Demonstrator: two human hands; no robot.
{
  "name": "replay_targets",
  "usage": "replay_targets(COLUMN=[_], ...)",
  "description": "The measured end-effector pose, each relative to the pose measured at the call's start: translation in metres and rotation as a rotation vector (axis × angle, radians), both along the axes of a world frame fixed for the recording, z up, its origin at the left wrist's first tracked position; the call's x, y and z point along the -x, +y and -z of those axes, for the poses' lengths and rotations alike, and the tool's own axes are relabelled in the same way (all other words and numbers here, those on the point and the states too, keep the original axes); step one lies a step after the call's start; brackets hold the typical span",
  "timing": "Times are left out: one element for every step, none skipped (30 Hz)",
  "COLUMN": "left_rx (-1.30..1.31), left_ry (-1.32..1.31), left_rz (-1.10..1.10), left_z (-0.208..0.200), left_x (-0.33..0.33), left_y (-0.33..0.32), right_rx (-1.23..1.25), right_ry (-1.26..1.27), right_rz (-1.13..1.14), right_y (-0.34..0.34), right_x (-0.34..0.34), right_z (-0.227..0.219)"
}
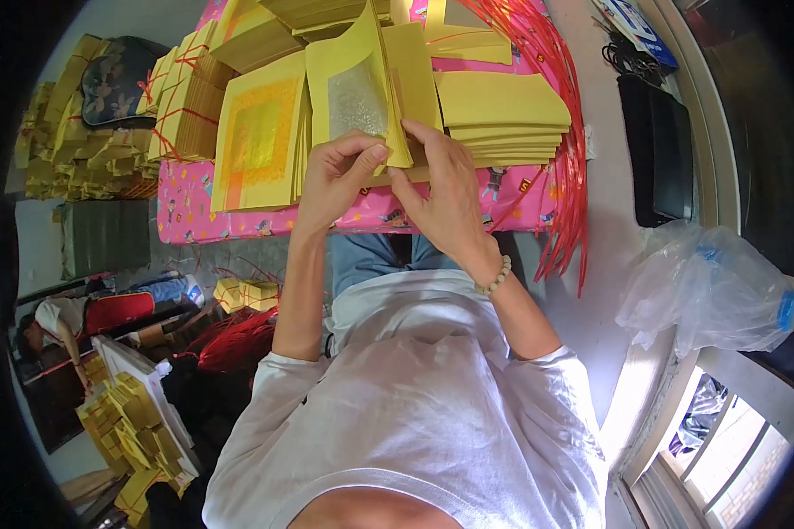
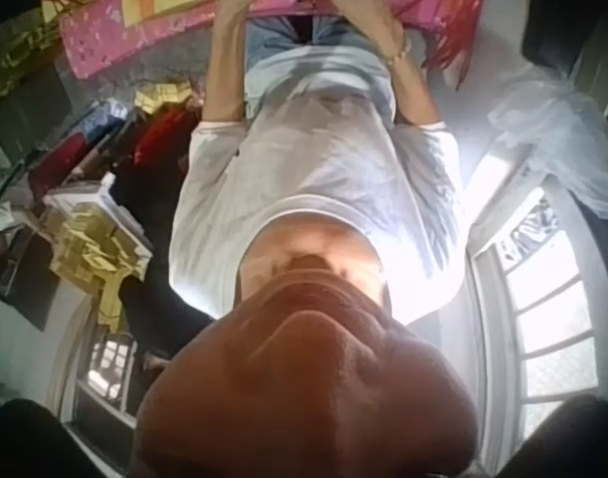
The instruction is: Folding and stacking joss paper sheets at a table.
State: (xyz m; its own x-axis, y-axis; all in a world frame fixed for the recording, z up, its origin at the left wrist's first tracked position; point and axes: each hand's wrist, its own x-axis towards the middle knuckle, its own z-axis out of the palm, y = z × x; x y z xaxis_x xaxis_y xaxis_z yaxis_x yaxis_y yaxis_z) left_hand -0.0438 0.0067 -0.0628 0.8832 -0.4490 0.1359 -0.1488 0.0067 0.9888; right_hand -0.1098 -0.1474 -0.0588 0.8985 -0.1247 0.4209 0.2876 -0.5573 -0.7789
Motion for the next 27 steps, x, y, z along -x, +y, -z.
replay_targets(left_rx=[0.002,0.003,0.004,0.011,0.019,0.019,0.015,0.011,0.012,-0.01,-0.031,-0.031,-0.036,-0.042,-0.042,-0.034,-0.028,-0.029,-0.024,-0.02,-0.018,-0.019,-0.019,-0.019,-0.031,-0.043,-0.042], left_ry=[-0.001,-0.002,0.002,0.007,0.012,0.015,0.032,0.048,0.05,0.022,-0.006,-0.006,-0.006,-0.007,-0.005,-0.001,0.003,0.004,0.004,0.005,0.002,0.007,0.011,0.012,0.0,-0.012,-0.011], left_rz=[-0.003,-0.005,-0.004,-0.002,0.0,0.0,0.004,0.009,0.009,0.004,0.0,-0.001,0.003,0.007,0.007,0.007,0.007,0.004,0.003,0.003,0.002,0.002,0.001,-0.001,0.001,0.002,0.002], left_z=[-0.0005,-0.0011,-0.0017,-0.0014,-0.0015,-0.0021,-0.0038,-0.0043,-0.0034,-0.0035,-0.0039,-0.0047,-0.0063,-0.0068,-0.0052,-0.0039,-0.0027,-0.0015,-0.0019,-0.0025,-0.0032,-0.0027,-0.0025,-0.0028,-0.0027,-0.0024,-0.0015], left_x=[-0.0002,-0.0004,-0.0007,-0.001,-0.0009,-0.0005,-0.0002,0.0002,0.0,-0.0007,-0.0007,0.0001,0.0005,0.0009,0.0008,0.0001,-0.0002,0.0,0.0002,0.0004,0.0007,0.0006,0.0004,-0.0003,-0.0009,-0.0014,-0.0018], left_y=[-0.0008,-0.0015,-0.002,-0.0023,-0.0025,-0.0026,-0.0031,-0.0034,-0.0037,-0.0033,-0.003,-0.0024,-0.0027,-0.0028,-0.0027,-0.0022,-0.0014,-0.0006,-0.0016,-0.0024,-0.003,-0.0032,-0.0031,-0.0028,-0.0026,-0.0025,-0.0026], right_rx=[0.0,0.0,0.001,0.0,-0.003,-0.005,-0.005,-0.008,-0.011,-0.011,-0.018,-0.025,-0.024,-0.018,-0.013,-0.013,-0.009,-0.006,-0.003,-0.001,0.0,-0.001,-0.004,-0.007,-0.007,-0.012,-0.017], right_ry=[0.004,-0.001,-0.008,-0.003,0.0,0.003,0.005,0.008,0.009,0.009,0.011,0.012,0.013,0.011,0.009,0.009,0.012,0.016,0.013,0.016,0.019,0.02,0.016,0.011,0.013,0.018,0.023], right_rz=[0.002,0.001,0.0,0.0,0.002,0.003,0.003,0.001,0.0,-0.002,-0.005,-0.009,-0.009,-0.008,-0.007,-0.01,-0.011,-0.012,-0.012,-0.006,0.0,-0.002,-0.002,-0.001,-0.002,-0.004,-0.005], right_y=[-0.0005,-0.0009,-0.0013,-0.0012,-0.001,-0.0009,-0.0011,-0.0014,-0.0018,-0.0016,-0.0015,-0.0014,-0.0014,-0.0014,-0.0014,-0.0012,-0.0011,-0.0008,-0.0014,-0.0017,-0.002,-0.0021,-0.0022,-0.0022,-0.002,-0.0019,-0.002], right_x=[-0.0002,-0.0004,-0.0005,-0.0006,-0.0007,-0.0007,-0.0005,-0.0004,-0.0002,-0.0003,-0.0003,0.0,0.0001,0.0006,0.0009,0.0004,0.0,-0.0005,-0.0001,0.0007,0.0013,0.0008,0.0004,0.0,-0.0001,-0.0003,-0.0007], right_z=[0.0,0.0,-0.0003,0.0004,0.0008,0.0011,0.0012,0.0012,0.0014,0.0011,0.0008,0.0004,0.0003,0.0001,0.0004,0.0005,0.0011,0.0018,0.0004,-0.001,-0.0022,-0.0018,-0.0014,-0.0012,-0.001,-0.0013,-0.0013])
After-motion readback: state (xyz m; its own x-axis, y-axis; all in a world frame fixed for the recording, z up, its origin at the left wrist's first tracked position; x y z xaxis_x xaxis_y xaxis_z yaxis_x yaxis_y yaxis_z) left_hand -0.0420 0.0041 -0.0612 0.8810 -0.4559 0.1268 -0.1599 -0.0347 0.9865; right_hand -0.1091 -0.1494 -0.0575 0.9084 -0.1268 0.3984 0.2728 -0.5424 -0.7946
